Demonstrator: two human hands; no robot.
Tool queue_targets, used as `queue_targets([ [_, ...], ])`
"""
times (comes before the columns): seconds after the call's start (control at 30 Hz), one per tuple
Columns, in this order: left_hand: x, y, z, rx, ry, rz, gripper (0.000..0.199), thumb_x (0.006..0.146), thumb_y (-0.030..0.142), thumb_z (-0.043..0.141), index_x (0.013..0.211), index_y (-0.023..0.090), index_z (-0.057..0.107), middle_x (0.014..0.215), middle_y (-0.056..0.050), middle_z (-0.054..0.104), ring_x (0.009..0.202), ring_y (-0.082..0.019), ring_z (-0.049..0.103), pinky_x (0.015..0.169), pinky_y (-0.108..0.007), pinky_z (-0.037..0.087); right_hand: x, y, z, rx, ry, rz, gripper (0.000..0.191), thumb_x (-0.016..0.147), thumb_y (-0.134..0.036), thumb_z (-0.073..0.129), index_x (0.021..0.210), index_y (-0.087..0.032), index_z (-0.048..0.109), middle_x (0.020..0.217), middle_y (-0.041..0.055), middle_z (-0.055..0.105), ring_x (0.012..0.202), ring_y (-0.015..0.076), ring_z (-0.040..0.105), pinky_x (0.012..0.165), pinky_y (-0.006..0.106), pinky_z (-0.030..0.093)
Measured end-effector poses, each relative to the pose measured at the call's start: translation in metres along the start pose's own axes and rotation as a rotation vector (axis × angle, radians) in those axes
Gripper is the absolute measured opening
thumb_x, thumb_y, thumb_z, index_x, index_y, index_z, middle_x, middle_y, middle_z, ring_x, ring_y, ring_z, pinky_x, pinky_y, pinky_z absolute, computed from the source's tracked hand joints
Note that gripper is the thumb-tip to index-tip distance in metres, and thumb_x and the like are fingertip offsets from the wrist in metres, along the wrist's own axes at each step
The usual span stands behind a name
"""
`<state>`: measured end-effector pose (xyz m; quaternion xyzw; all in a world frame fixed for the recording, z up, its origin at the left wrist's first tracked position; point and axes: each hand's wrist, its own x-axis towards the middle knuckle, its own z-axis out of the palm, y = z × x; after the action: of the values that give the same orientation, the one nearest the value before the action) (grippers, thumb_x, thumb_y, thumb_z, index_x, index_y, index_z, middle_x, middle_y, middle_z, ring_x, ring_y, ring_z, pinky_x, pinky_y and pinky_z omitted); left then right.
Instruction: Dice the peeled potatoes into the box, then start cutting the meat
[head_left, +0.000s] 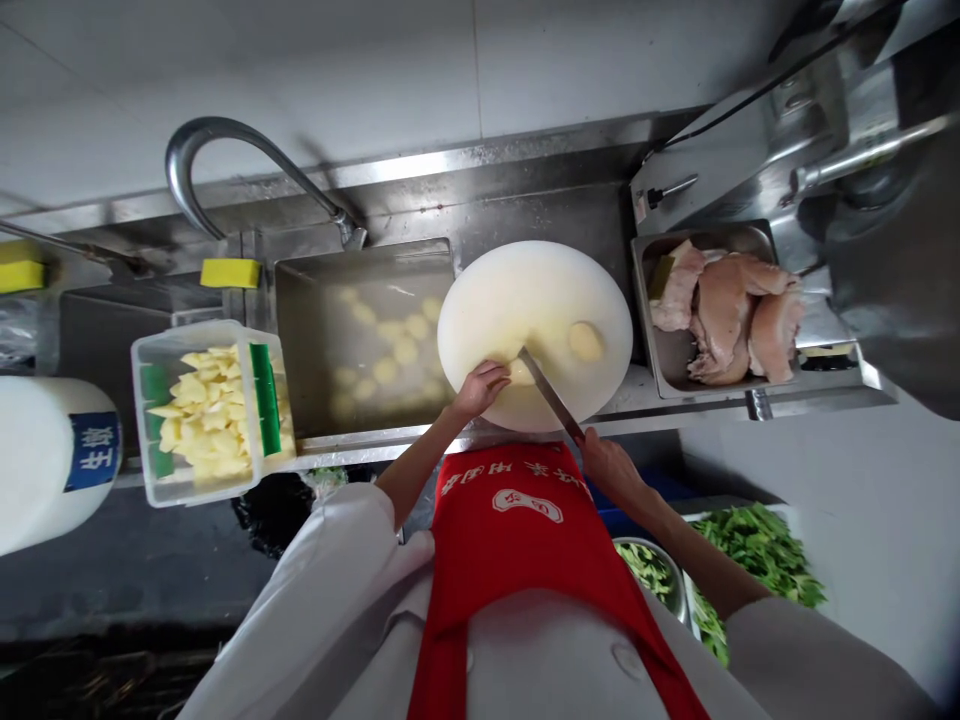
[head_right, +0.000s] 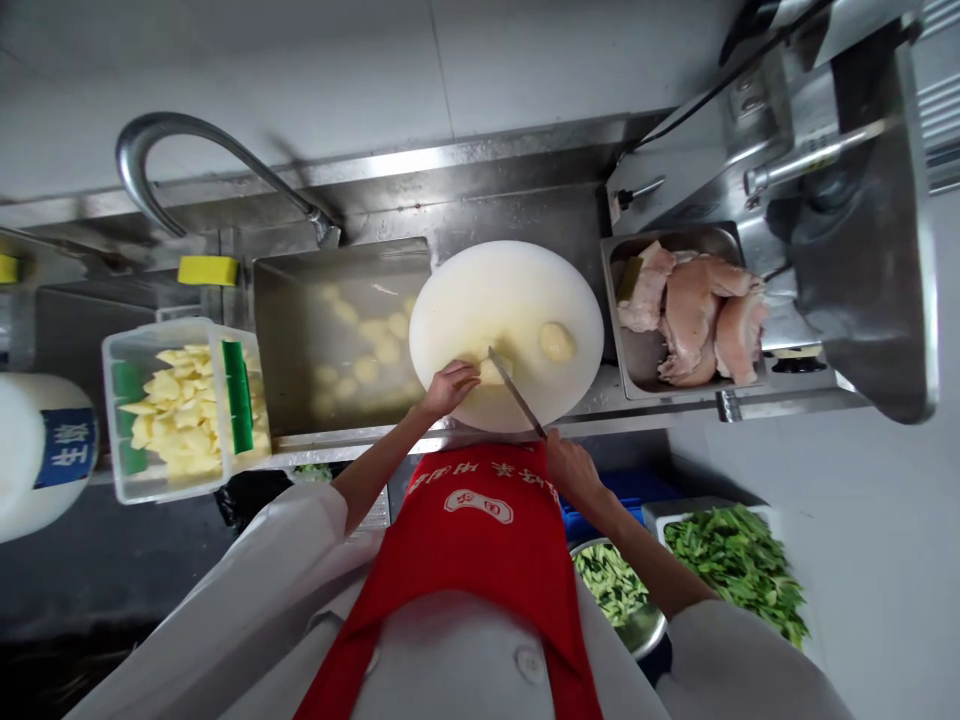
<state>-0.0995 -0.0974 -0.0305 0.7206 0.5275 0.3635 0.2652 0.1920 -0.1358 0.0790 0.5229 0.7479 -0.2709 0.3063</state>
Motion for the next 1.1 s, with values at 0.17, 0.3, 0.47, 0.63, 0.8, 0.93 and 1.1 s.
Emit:
queue_targets([
  [0.17, -0.006, 0.007, -0.005, -0.009, 0.106, -0.017, 0.017, 0.098, 0.031, 0.059, 0.097, 0.018, 0.071, 0.095, -0.008, 0.07, 0.091, -0.017, 0.064, 0.083, -0.033, 0.057, -0.013, 0.004, -0.009, -0.027, 0.049, -0.018, 0.028, 0.106, -0.028, 0.027, 0.113, -0.013, 0.049, 0.083, 0.013, 0.072, 0.08, 0.0246, 0.073, 0.063, 0.026, 0.039],
  [0.3, -0.011, 0.013, 0.004, 0.015, 0.194, -0.049, 0.017, 0.098, 0.03, 0.059, 0.093, 0.018, 0.071, 0.096, -0.008, 0.069, 0.093, -0.017, 0.063, 0.085, -0.034, 0.056, -0.014, -0.004, -0.009, -0.044, 0.04, -0.031, 0.027, 0.106, -0.028, 0.028, 0.114, -0.012, 0.049, 0.083, 0.0141, 0.072, 0.081, 0.0258, 0.074, 0.062, 0.027, 0.04],
  [0.47, -0.013, 0.018, 0.011, 0.005, 0.111, -0.027, 0.023, 0.1, 0.031, 0.055, 0.09, 0.018, 0.071, 0.095, -0.008, 0.069, 0.091, -0.018, 0.063, 0.082, -0.034, 0.056, -0.008, -0.008, -0.017, -0.055, 0.015, -0.056, 0.027, 0.107, -0.03, 0.029, 0.114, -0.014, 0.05, 0.087, 0.0137, 0.073, 0.084, 0.0258, 0.074, 0.063, 0.027, 0.04],
  [0.63, 0.033, 0.025, -0.039, -0.034, 0.419, -0.078, 0.017, 0.098, 0.032, 0.059, 0.091, 0.019, 0.069, 0.092, -0.006, 0.068, 0.089, -0.017, 0.063, 0.082, -0.034, 0.054, -0.034, 0.001, -0.031, -0.081, 0.075, -0.089, 0.026, 0.105, -0.025, 0.031, 0.113, -0.013, 0.053, 0.081, 0.0128, 0.072, 0.08, 0.0254, 0.074, 0.062, 0.026, 0.041],
  [0.8, 0.141, 0.047, -0.021, -0.004, 0.034, 0.119, 0.018, 0.096, 0.026, 0.057, 0.11, 0.021, 0.068, 0.114, -0.008, 0.066, 0.11, -0.021, 0.06, 0.099, -0.039, 0.048, -0.029, -0.017, -0.029, -0.089, -0.012, -0.211, 0.026, 0.103, -0.022, 0.033, 0.12, -0.015, 0.052, 0.094, 0.0148, 0.074, 0.089, 0.026, 0.074, 0.069, 0.028, 0.048],
  [0.93, 0.183, 0.068, 0.06, 0.211, -0.699, 0.348, 0.043, 0.082, 0.015, 0.071, 0.122, 0.029, 0.068, 0.139, -0.006, 0.058, 0.135, -0.029, 0.044, 0.112, -0.05, 0.033, -0.011, -0.034, -0.022, -0.071, 0.0, -0.239, 0.034, 0.107, -0.031, 0.024, 0.121, -0.016, 0.05, 0.099, 0.016, 0.073, 0.093, 0.0264, 0.074, 0.073, 0.031, 0.051],
  [1.1, 0.202, 0.03, 0.055, 0.346, -0.829, 0.308, 0.051, 0.082, 0.015, 0.071, 0.13, 0.032, 0.064, 0.147, -0.006, 0.05, 0.142, -0.03, 0.035, 0.114, -0.054, 0.027, -0.005, -0.034, -0.015, 0.006, 0.055, -0.178, 0.034, 0.108, -0.034, 0.023, 0.119, -0.016, 0.05, 0.099, 0.0153, 0.073, 0.093, 0.0265, 0.074, 0.075, 0.031, 0.05],
])
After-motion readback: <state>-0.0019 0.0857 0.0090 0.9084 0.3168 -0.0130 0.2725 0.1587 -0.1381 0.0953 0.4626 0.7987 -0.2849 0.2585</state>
